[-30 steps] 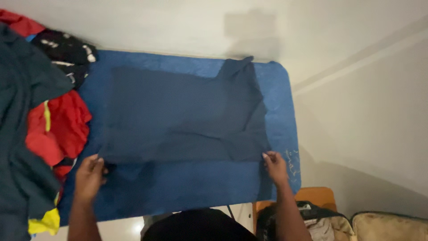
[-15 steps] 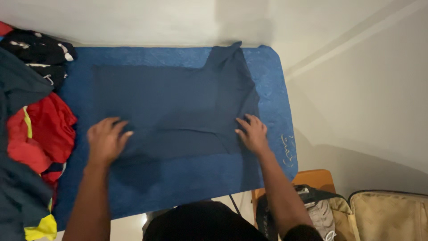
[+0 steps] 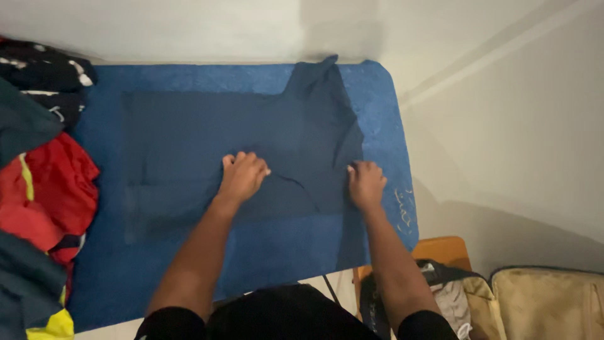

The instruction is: The person folds a blue shirt and a red shirt on a blue surface and places the blue shirt into a suitcase.

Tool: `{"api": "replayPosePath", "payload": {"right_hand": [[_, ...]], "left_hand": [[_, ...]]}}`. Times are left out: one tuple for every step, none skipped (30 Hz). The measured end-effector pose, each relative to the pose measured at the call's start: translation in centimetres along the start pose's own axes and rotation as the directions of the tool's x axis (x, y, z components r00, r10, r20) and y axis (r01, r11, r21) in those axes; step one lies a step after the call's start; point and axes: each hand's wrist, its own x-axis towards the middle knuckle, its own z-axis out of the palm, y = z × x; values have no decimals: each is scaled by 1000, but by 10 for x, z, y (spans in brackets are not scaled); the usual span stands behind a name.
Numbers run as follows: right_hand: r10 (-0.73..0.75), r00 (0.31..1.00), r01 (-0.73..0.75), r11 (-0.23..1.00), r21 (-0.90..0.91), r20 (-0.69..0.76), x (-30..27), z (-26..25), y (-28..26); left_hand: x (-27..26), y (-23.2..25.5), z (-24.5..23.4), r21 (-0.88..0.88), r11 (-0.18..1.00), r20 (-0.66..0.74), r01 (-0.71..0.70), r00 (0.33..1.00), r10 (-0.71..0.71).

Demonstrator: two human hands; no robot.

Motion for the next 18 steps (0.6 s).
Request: {"api": "replayPosePath", "payload": {"right_hand": [[125,991,-124,992,-32,40,0,-1,7],[135,990,-134,990,-37,36,-1,-2,13],[194,981,-194,981,8,30,-3,-2,17],[252,967,-253,966,54,27,-6,-3,21],[259,966,-259,964,53,22,-9,-5,23],[326,942,-334,935,123,81,-13,-9,24],[382,913,-404,894,191,143,-12,-13,23],[387,912,-407,893,193,135,-9,-17,22],[347,934,-356,922,154,84,-11,-22,19],[303,952,-306,946,112,37,-13,-28,18],[308,951,-310,944,113,35,-14,-33,16],[197,980,-193,974,122,-29,-15,-37,16],[85,992,-73,990,122,-92,-17,-39,17],[90,992,-78,989,122,-92,-20,-37,18],[186,979,-156,946,285,-80,-22,-32,19],[277,960,-227,869,440,-52,-24,-27,22],[277,959,-227,869,441,-52,-26,-20,26],[325,946,-288,814,504,16,-27,-14,31]], "left_hand": [[5,7,1,-2,1000,3,-11,1000,11],[9,15,1,54,999,-191,-7,981,17],[11,22,0,107,994,-381,9,924,32],[13,32,-1,107,994,-380,1,924,40],[14,44,-2,36,999,-294,22,956,-11],[13,56,-2,-31,998,-202,50,978,-55],[11,70,0,-105,983,-22,153,987,-157],[7,82,4,-157,951,164,266,957,-241],[4,92,11,-156,952,170,263,957,-237],[4,100,21,-355,888,154,292,955,-252],[5,104,30,-538,787,138,303,952,-272],[7,106,41,-536,789,139,301,953,-269],[10,109,53,-597,718,157,359,929,-335],[12,112,65,-651,637,179,412,900,-398],[14,115,77,-652,638,178,410,901,-396],[15,117,88,-704,580,134,411,878,-460],[17,118,97,-752,519,95,406,846,-525],[20,117,104,-752,520,94,406,846,-525]]}}
